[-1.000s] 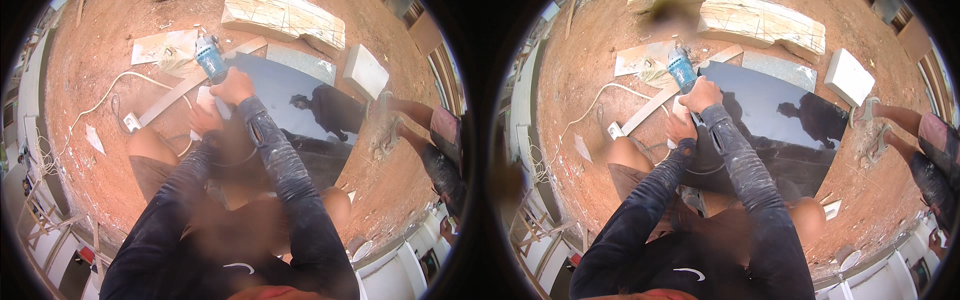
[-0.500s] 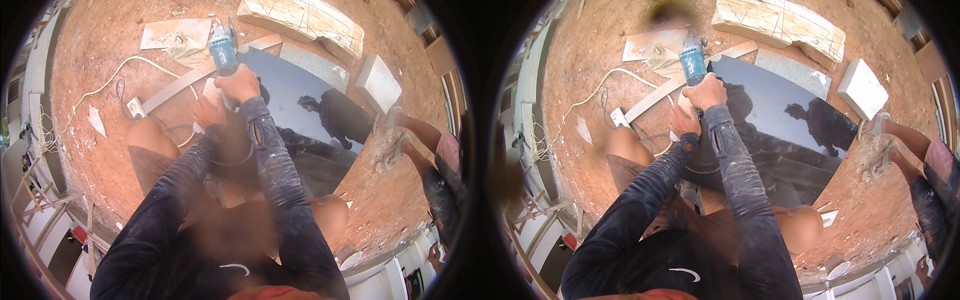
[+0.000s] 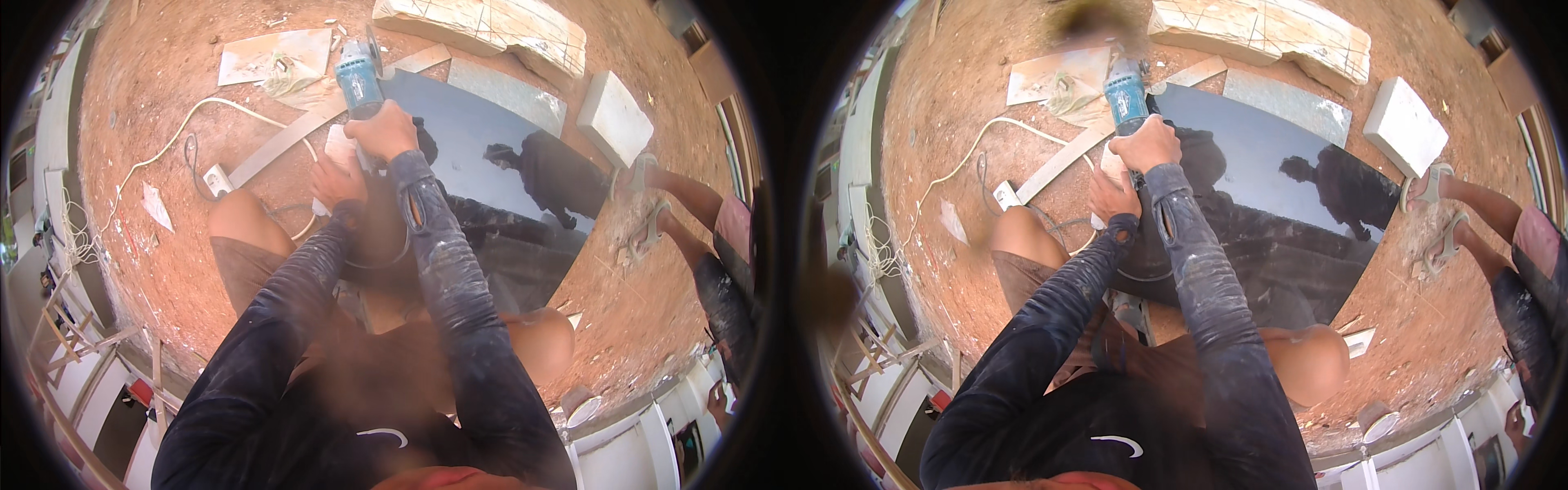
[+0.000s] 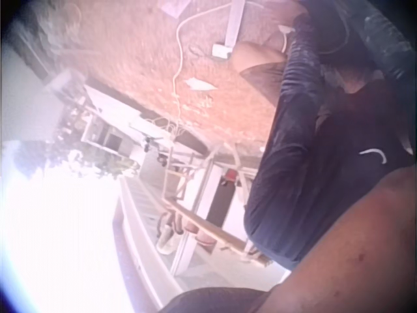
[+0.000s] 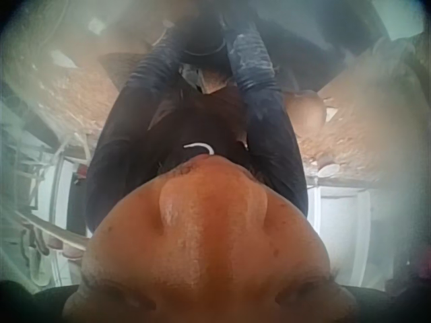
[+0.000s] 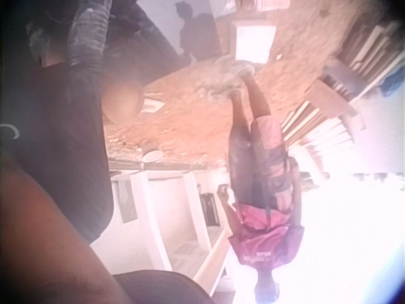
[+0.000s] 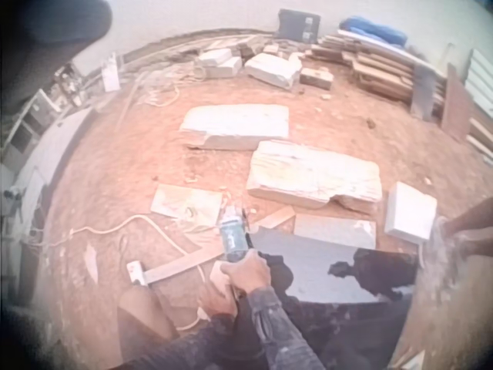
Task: The person sits on the ground and uses an angle grinder to cut a large, dark rectangular tile. They hold the tile steady with their left hand while guiding the grinder along a marked line with their right hand. The person adjusts their position slightly to continue the cut along the edge of the tile.
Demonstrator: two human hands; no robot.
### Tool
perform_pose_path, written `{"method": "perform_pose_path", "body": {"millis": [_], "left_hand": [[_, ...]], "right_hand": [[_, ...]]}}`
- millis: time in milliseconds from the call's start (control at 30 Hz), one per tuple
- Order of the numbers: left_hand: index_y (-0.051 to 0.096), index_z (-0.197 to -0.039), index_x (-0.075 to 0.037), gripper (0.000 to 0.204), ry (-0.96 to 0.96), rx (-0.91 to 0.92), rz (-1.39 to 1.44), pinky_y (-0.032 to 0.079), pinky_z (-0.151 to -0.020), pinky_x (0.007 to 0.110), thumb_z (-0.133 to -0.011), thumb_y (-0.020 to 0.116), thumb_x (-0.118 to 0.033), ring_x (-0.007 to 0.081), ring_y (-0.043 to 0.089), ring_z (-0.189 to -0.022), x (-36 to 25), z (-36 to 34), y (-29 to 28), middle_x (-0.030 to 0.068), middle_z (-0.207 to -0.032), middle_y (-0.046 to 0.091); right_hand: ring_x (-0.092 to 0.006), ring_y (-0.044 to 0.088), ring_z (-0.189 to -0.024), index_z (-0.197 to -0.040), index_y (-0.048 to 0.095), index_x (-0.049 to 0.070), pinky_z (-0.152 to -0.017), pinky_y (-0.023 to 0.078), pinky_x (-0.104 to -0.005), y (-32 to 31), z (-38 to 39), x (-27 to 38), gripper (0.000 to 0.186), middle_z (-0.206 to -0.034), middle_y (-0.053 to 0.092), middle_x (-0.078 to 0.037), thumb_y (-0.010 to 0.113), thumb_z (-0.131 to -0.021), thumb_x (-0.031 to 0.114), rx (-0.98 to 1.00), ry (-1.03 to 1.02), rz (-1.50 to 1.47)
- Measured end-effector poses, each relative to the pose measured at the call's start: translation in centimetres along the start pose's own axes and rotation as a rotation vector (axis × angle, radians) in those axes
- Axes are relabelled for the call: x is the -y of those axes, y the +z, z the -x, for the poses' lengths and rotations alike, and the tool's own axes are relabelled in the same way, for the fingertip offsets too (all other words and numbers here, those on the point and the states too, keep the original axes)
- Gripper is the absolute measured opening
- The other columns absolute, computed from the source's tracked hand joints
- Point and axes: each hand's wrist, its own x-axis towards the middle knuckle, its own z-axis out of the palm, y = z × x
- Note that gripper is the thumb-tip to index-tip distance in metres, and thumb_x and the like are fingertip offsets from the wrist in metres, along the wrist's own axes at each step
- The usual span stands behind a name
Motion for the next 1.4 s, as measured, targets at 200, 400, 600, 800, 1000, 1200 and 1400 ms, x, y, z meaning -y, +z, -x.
{"method": "perform_pose_path", "body": {"millis": [200, 400, 600, 800, 1000, 1200, 1400], "left_hand": [[0.049, -0.142, 0.000, 0.070, 0.005, 0.001, -0.006, 0.038, -0.096, 0.049, -0.096, 0.059, -0.052, 0.0366, 0.055, -0.114, -0.3, 0.0, 0.0, 0.0187, -0.114, 0.059], [0.049, -0.142, 0.000, 0.071, 0.009, -0.005, -0.008, 0.038, -0.098, 0.049, -0.096, 0.058, -0.053, 0.0367, 0.054, -0.115, 0.0, -0.1, 0.1, 0.0190, -0.115, 0.060], [0.048, -0.143, 0.000, 0.071, 0.003, -0.001, -0.006, 0.038, -0.098, 0.049, -0.097, 0.057, -0.053, 0.0368, 0.054, -0.116, -0.1, -0.1, 0.1, 0.0192, -0.116, 0.060], [0.049, -0.143, 0.000, 0.070, 0.003, -0.012, 0.004, 0.038, -0.098, 0.049, -0.096, 0.058, -0.052, 0.0367, 0.054, -0.115, -0.2, -0.1, -0.1, 0.0191, -0.116, 0.060], [0.049, -0.142, 0.000, 0.070, 0.000, -0.007, 0.010, 0.038, -0.097, 0.050, -0.096, 0.058, -0.052, 0.0365, 0.055, -0.114, -0.4, -0.1, -0.2, 0.0186, -0.114, 0.060], [0.049, -0.143, 0.000, 0.071, 0.006, -0.006, 0.002, 0.038, -0.096, 0.049, -0.097, 0.057, -0.053, 0.0363, 0.055, -0.113, -0.3, -0.1, -0.2, 0.0183, -0.114, 0.060], [0.048, -0.143, 0.000, 0.071, 0.010, -0.013, -0.014, 0.038, -0.096, 0.049, -0.097, 0.057, -0.053, 0.0363, 0.055, -0.113, -0.3, -0.1, -0.2, 0.0187, -0.114, 0.059]], "right_hand": [[-0.0368, 0.070, -0.112, -0.123, 0.062, -0.006, -0.099, 0.055, -0.0406, 0.0, -0.3, -0.2, 0.076, -0.120, 0.070, -0.024, 0.081, -0.065, 0.038, 0.000, 0.013, -0.011], [-0.0367, 0.070, -0.113, -0.124, 0.062, -0.006, -0.099, 0.055, -0.0406, 0.2, -0.3, -0.3, 0.077, -0.121, 0.070, -0.024, 0.081, -0.065, 0.039, 0.021, 0.015, 0.008], [-0.0364, 0.070, -0.113, -0.122, 0.063, -0.006, -0.099, 0.055, -0.0404, 0.1, -0.3, -0.4, 0.075, -0.121, 0.070, -0.024, 0.082, -0.065, 0.039, 0.022, 0.017, -0.001], [-0.0363, 0.070, -0.113, -0.122, 0.064, -0.005, -0.099, 0.055, -0.0406, -0.1, -0.3, -0.6, 0.073, -0.121, 0.070, -0.025, 0.082, -0.066, 0.039, 0.012, 0.013, 0.017], [-0.0368, 0.070, -0.113, -0.121, 0.065, -0.005, -0.099, 0.055, -0.0408, -0.3, -0.7, -1.0, 0.073, -0.122, 0.070, -0.025, 0.081, -0.066, 0.039, 0.023, 0.012, 0.022], [-0.0367, 0.070, -0.113, -0.121, 0.065, -0.005, -0.099, 0.055, -0.0408, -0.1, -0.8, -0.8, 0.074, -0.122, 0.070, -0.024, 0.082, -0.065, 0.039, 0.028, 0.012, 0.015], [-0.0372, 0.070, -0.113, -0.120, 0.066, -0.006, -0.099, 0.055, -0.0409, -0.1, -0.7, -0.8, 0.073, -0.122, 0.070, -0.025, 0.081, -0.065, 0.039, 0.014, -0.005, 0.016]]}}
